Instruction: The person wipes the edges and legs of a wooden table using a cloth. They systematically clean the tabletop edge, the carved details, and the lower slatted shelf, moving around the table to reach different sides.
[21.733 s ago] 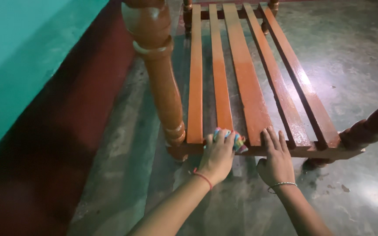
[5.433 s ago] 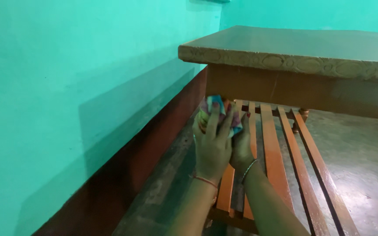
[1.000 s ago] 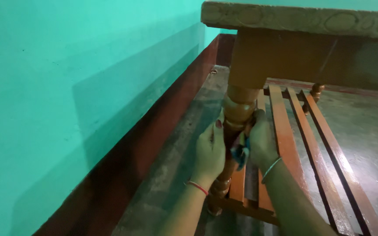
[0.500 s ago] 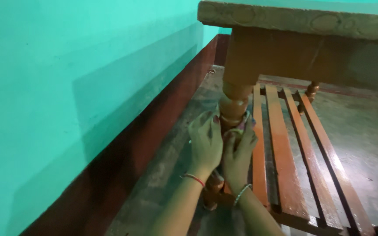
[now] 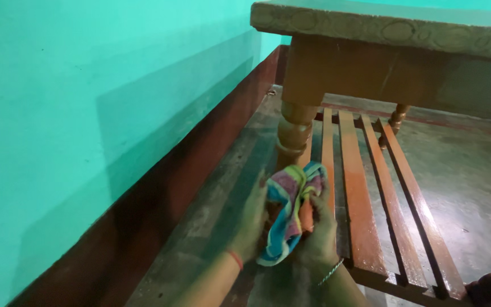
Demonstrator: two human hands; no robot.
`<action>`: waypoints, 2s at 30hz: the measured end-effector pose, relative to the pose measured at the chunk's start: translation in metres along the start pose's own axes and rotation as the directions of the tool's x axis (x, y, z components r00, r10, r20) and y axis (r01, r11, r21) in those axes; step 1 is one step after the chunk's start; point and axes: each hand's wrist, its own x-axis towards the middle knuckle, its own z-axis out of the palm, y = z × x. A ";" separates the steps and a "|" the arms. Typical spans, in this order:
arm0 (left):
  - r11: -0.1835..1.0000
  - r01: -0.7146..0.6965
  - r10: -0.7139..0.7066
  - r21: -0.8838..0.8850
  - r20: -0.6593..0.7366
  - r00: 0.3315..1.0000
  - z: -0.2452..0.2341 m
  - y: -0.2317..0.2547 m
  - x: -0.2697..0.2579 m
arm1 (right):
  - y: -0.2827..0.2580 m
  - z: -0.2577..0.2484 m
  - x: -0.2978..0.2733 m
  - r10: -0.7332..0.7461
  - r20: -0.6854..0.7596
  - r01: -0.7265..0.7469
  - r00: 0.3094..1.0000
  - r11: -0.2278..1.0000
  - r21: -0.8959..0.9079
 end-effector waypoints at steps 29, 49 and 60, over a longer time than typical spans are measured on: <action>0.167 -0.562 0.816 0.810 0.206 0.540 0.056 -0.013 0.061 | -0.027 -0.001 0.069 0.178 0.152 -0.160 0.972 0.980 -0.119; 0.352 -0.347 0.436 0.869 0.176 0.883 -0.026 -0.058 0.024 | -0.032 -0.010 0.084 0.074 0.455 0.146 0.887 0.891 -0.430; 0.895 -0.446 0.446 0.001 -0.050 0.894 -0.012 0.004 0.077 | -0.010 -0.015 0.090 -0.015 0.460 0.168 0.888 0.942 -0.292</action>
